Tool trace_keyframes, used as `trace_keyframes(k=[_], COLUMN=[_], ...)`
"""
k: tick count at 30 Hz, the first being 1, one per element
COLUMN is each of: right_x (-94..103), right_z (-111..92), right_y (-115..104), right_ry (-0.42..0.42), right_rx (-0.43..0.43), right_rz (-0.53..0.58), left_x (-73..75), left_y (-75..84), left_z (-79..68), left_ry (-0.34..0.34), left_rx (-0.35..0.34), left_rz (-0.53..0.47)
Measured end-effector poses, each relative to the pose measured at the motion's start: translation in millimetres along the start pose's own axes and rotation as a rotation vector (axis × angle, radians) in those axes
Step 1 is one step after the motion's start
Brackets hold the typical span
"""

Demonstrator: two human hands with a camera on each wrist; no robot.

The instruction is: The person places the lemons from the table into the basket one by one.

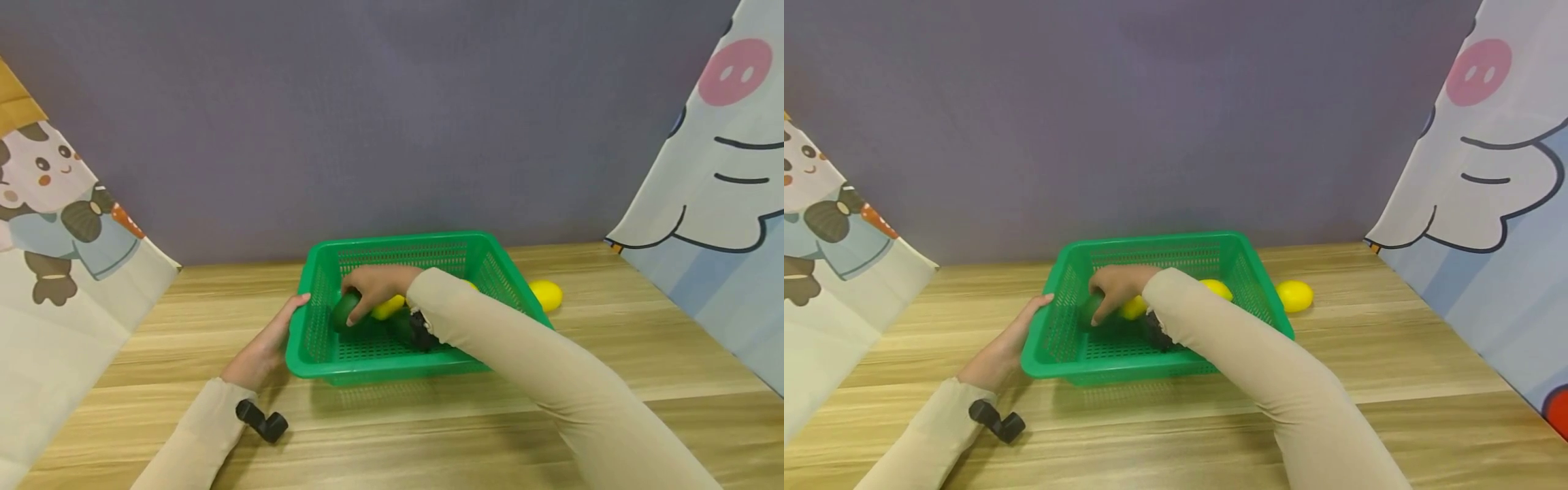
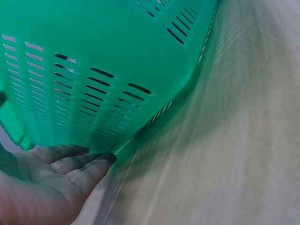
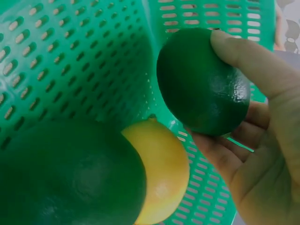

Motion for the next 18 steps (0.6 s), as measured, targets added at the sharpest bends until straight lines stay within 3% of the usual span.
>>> trace_keyframes(k=[9, 18], right_x=[-14.0, -20.1], right_z=[4, 2], right_y=[-7, -6], right_ry=[-0.074, -0.148], right_rx=[0.044, -0.010], right_rz=[0.016, 0.056], left_x=[0.8, 0.4], left_y=[0.2, 0.5], left_z=[-1.0, 0.5], left_ry=[-0.009, -0.050], left_rx=[0.001, -0.014], left_rz=[0.015, 0.018])
Point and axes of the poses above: each hand's wrist, its own z-axis towards the middle knuckle, its own x-axis out of the back of the hand, y = z × x, the point moved 5 cm from there along z, towards the middle knuckle, and after that the axes turned 1 degree about -z, right-handed, at the moved point
